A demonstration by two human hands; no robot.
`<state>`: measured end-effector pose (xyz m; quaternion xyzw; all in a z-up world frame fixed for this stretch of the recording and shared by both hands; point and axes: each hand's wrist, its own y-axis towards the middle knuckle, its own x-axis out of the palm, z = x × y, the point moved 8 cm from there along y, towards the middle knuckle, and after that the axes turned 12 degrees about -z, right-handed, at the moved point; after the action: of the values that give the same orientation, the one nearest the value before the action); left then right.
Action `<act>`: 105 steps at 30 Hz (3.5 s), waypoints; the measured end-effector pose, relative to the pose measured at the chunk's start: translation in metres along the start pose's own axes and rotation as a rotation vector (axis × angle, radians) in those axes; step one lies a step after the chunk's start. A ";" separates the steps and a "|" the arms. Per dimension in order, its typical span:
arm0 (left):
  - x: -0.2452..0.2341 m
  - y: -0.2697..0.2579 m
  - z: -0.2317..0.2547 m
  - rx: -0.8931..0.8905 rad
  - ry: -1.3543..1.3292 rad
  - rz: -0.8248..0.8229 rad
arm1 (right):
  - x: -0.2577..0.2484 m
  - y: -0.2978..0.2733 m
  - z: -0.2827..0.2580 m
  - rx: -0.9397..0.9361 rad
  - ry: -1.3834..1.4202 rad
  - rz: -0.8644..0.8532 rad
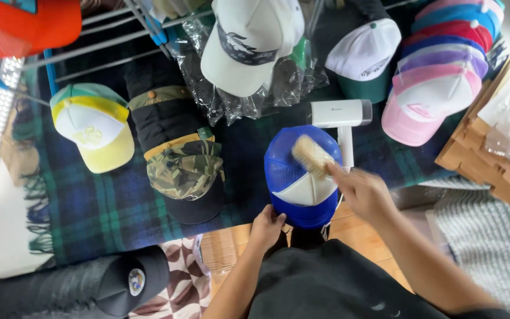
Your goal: Cleaning and shaping various trucker hats using a brush and a handheld steamer on a wooden mold.
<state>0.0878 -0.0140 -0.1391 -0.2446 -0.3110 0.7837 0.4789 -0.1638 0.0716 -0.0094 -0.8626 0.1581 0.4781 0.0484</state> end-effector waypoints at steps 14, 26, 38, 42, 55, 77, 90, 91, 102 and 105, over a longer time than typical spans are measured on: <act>-0.003 -0.003 0.008 0.093 0.063 -0.018 | 0.089 -0.137 0.009 0.503 1.072 0.372; 0.003 0.013 -0.015 0.082 -0.113 -0.006 | 0.079 -0.003 0.092 0.549 1.057 0.294; 0.026 0.000 -0.005 -0.146 -0.017 0.078 | 0.124 -0.205 0.115 0.844 1.263 -0.137; 0.069 0.022 -0.008 -0.289 0.296 0.061 | 0.090 -0.130 0.121 0.835 1.340 -0.076; 0.117 -0.032 0.180 -0.188 0.270 -0.532 | -0.005 0.036 0.111 0.365 0.780 -0.313; -0.012 0.003 0.230 0.655 1.179 0.436 | 0.047 0.030 0.079 0.733 0.328 -0.118; -0.013 -0.002 0.229 0.725 1.256 0.428 | 0.185 -0.278 -0.065 1.209 0.754 0.303; -0.011 -0.006 0.232 0.763 1.246 0.434 | 0.168 -0.244 -0.070 1.223 0.891 0.319; -0.008 -0.002 0.225 0.768 1.346 0.488 | 0.094 -0.080 -0.041 0.965 0.959 0.697; -0.010 0.001 0.227 0.740 1.311 0.478 | 0.148 -0.117 -0.097 1.016 1.224 0.763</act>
<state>-0.0633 -0.0806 0.0176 -0.5417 0.3764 0.6140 0.4335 0.0249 0.1259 -0.0898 -0.7301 0.6269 -0.2122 0.1699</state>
